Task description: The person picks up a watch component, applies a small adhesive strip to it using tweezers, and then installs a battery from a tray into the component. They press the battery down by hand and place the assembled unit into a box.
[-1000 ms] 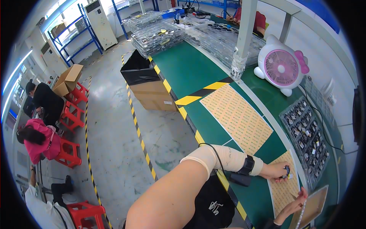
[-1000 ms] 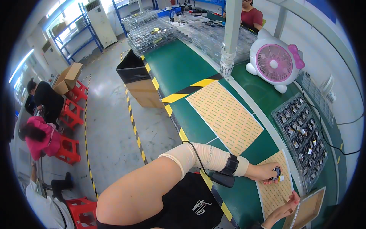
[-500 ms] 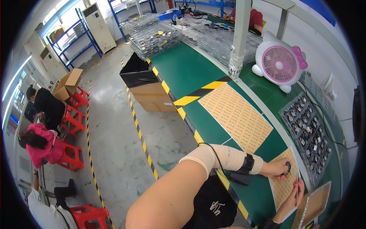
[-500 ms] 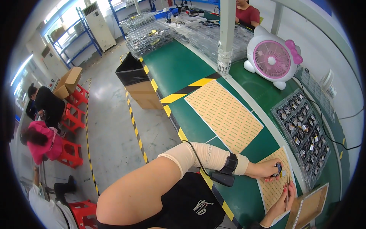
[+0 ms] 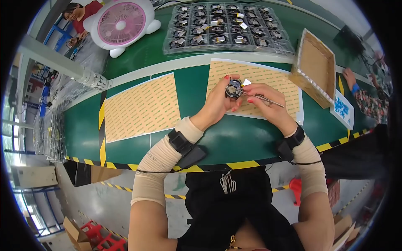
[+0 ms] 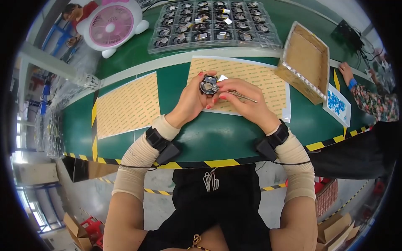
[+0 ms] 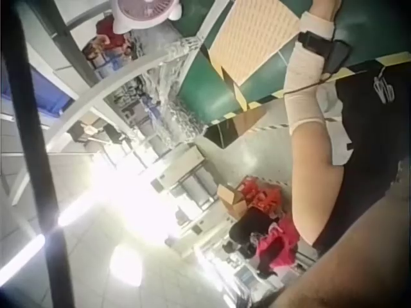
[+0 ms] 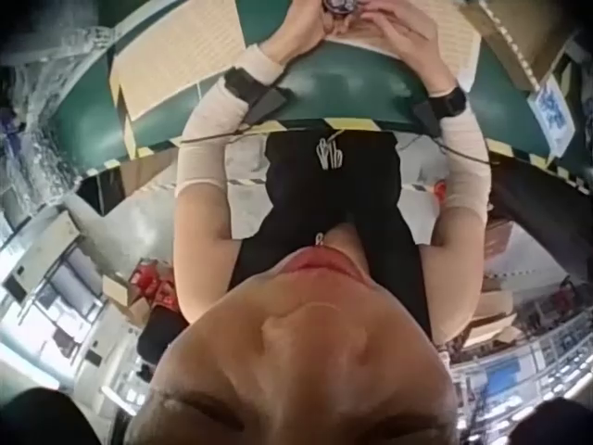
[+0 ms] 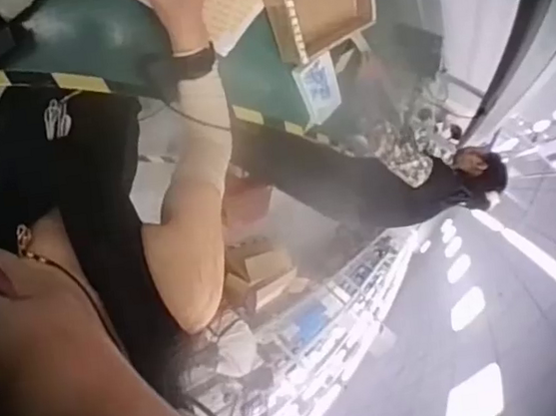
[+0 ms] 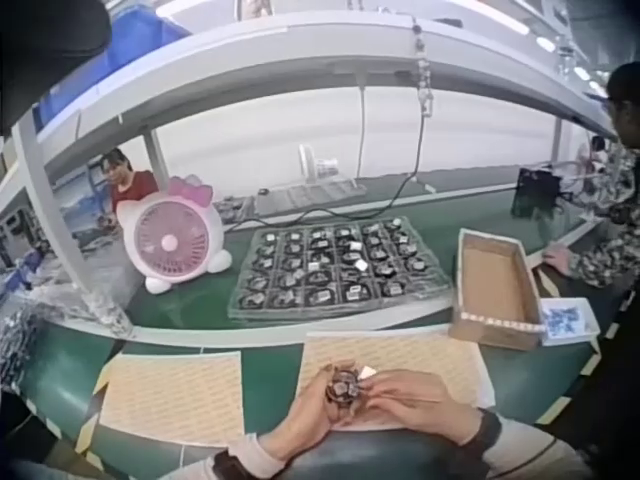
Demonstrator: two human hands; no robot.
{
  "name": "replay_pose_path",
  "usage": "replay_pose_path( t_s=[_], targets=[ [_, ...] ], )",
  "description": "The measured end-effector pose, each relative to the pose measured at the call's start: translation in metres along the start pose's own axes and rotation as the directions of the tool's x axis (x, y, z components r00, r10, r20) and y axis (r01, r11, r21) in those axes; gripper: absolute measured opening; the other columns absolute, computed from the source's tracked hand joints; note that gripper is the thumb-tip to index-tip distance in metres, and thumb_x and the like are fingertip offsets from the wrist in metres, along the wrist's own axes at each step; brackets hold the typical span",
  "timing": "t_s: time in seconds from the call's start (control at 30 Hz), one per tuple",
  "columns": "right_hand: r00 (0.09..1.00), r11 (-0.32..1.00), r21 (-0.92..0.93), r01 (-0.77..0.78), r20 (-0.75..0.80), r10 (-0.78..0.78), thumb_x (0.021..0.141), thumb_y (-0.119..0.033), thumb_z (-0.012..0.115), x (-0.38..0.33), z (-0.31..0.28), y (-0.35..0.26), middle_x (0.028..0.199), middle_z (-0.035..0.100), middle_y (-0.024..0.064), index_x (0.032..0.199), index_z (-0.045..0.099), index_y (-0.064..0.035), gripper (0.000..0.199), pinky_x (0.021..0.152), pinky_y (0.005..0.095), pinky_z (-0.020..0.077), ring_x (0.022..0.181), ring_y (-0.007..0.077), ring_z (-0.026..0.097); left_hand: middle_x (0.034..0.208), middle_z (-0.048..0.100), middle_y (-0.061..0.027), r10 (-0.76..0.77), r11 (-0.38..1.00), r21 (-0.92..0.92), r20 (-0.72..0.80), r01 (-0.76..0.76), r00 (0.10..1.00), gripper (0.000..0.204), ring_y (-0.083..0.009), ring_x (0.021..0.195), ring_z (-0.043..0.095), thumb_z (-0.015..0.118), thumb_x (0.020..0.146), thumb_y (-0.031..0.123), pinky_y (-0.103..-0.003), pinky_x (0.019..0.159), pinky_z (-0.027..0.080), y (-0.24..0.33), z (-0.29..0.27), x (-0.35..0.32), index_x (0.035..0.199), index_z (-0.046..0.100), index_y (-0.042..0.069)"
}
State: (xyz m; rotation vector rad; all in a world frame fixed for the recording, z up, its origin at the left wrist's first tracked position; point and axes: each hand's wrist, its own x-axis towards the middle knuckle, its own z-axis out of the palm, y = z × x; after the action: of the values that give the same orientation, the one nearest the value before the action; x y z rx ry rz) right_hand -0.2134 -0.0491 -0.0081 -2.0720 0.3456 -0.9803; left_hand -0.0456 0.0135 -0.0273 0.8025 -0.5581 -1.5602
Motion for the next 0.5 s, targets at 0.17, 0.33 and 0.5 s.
replay_pose_path(
  t_s=[0.17, 0.33, 0.5],
  targets=[
    [0.999, 1.0, 0.028, -0.002, 0.047, 0.001, 0.076, 0.005, 0.058, -0.0067, -0.0033, 0.0009, 0.099, 0.061, 0.0149, 0.089, 0.059, 0.0043, 0.013, 0.079, 0.0294, 0.0479, 0.09, 0.0217, 0.06, 0.078, 0.054, -0.0087, -0.028, 0.998, 0.052, -0.001, 0.028, 1.0, 0.04, -0.014, 0.055, 0.048, 0.03, 0.095, 0.039, -0.024, 0.044, 0.035, -0.0026, 0.0007, -0.0069, 0.113, 0.042, 0.005],
    [0.977, 0.942, 0.26, -0.212, 0.046, 0.207, 0.079, 0.006, 0.055, -0.0081, 0.0011, 0.0043, 0.1, 0.06, 0.0152, 0.089, 0.058, 0.0053, 0.011, 0.081, 0.0303, 0.0488, 0.09, 0.022, 0.06, 0.08, 0.056, -0.0099, -0.048, 0.995, 0.085, 0.058, 0.043, 0.997, 0.039, -0.0137, 0.054, 0.047, 0.028, 0.095, 0.038, -0.023, 0.044, 0.034, 0.0, -0.0043, -0.0103, 0.113, 0.041, 0.006],
    [0.967, 0.907, 0.339, -0.251, 0.045, 0.251, 0.081, 0.007, 0.053, -0.0056, 0.0027, 0.0027, 0.101, 0.058, 0.0151, 0.092, 0.059, 0.0059, 0.013, 0.082, 0.0305, 0.0492, 0.089, 0.0219, 0.06, 0.079, 0.053, -0.0102, -0.037, 0.997, 0.07, 0.041, 0.034, 0.998, 0.039, -0.0151, 0.054, 0.047, 0.026, 0.096, 0.037, -0.024, 0.043, 0.032, 0.0024, 0.0026, -0.0099, 0.113, 0.04, 0.005]
  ],
)
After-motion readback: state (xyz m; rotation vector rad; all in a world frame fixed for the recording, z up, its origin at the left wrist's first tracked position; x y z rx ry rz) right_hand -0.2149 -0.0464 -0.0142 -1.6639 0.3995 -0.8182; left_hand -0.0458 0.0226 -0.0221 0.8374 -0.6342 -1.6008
